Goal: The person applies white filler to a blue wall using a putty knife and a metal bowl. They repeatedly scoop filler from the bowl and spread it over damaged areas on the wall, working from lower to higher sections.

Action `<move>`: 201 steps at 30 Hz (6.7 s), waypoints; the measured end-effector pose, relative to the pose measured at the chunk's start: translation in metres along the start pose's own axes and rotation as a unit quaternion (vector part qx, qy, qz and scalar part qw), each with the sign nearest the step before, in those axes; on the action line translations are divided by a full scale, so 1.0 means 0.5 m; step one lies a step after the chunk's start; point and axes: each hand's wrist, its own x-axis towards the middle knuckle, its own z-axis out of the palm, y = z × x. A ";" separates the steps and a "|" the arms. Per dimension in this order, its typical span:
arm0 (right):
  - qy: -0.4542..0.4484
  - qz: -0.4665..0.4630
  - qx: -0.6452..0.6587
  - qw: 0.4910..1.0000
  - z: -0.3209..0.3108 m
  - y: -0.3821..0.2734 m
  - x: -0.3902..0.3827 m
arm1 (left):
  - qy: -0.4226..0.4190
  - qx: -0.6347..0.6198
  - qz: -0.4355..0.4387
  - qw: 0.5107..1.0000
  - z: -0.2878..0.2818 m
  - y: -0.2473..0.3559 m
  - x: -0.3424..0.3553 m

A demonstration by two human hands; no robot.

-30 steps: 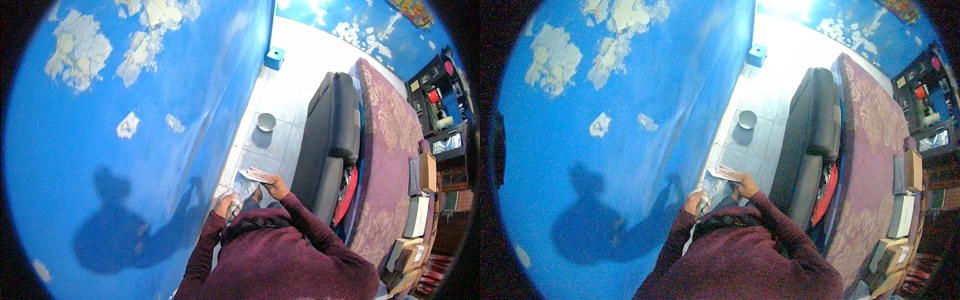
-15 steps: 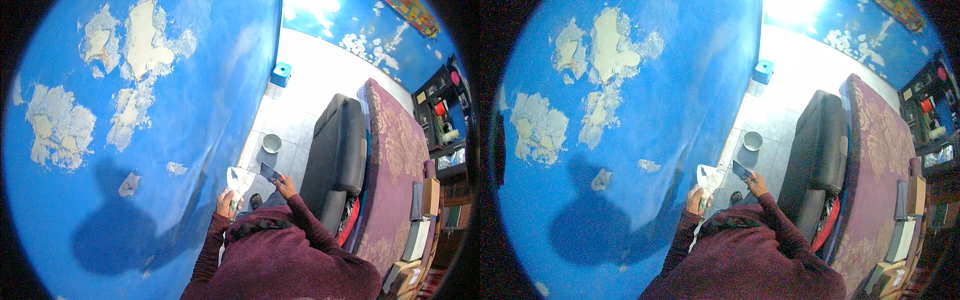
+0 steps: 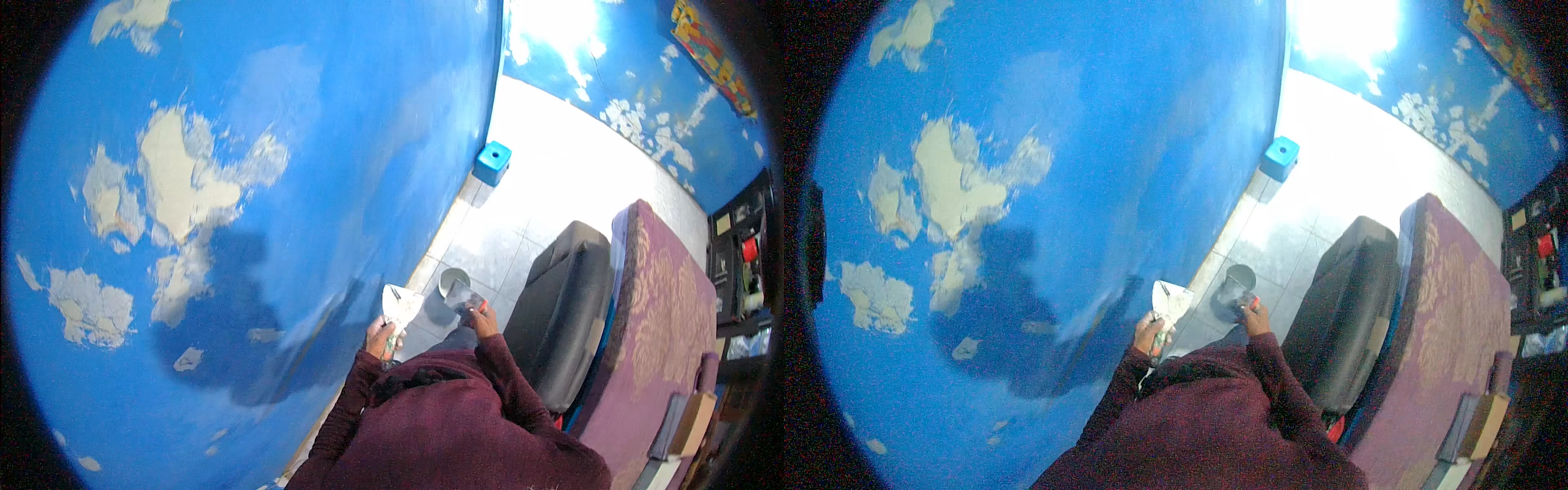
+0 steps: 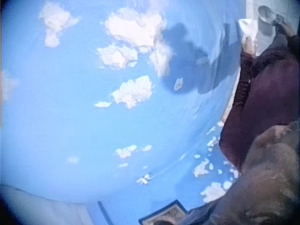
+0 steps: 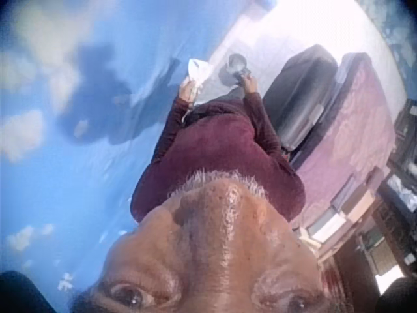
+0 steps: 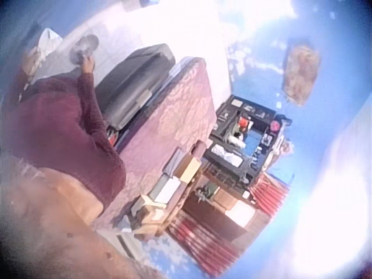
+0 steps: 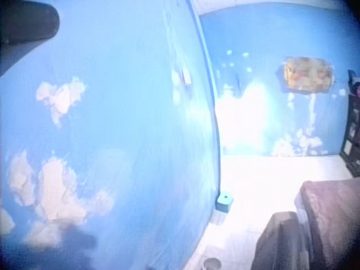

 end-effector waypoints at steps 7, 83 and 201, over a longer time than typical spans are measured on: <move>0.008 0.066 0.141 0.988 -0.147 -0.094 0.115 | 0.005 -0.033 -0.002 0.999 0.141 0.003 0.125; -0.025 0.010 -0.501 0.865 -0.087 0.868 0.879 | 0.081 0.168 -0.341 0.921 -0.189 -0.952 0.941; 0.081 -0.274 -0.439 0.852 -0.173 1.121 0.884 | -0.199 0.265 -0.244 0.911 -0.488 -1.067 0.928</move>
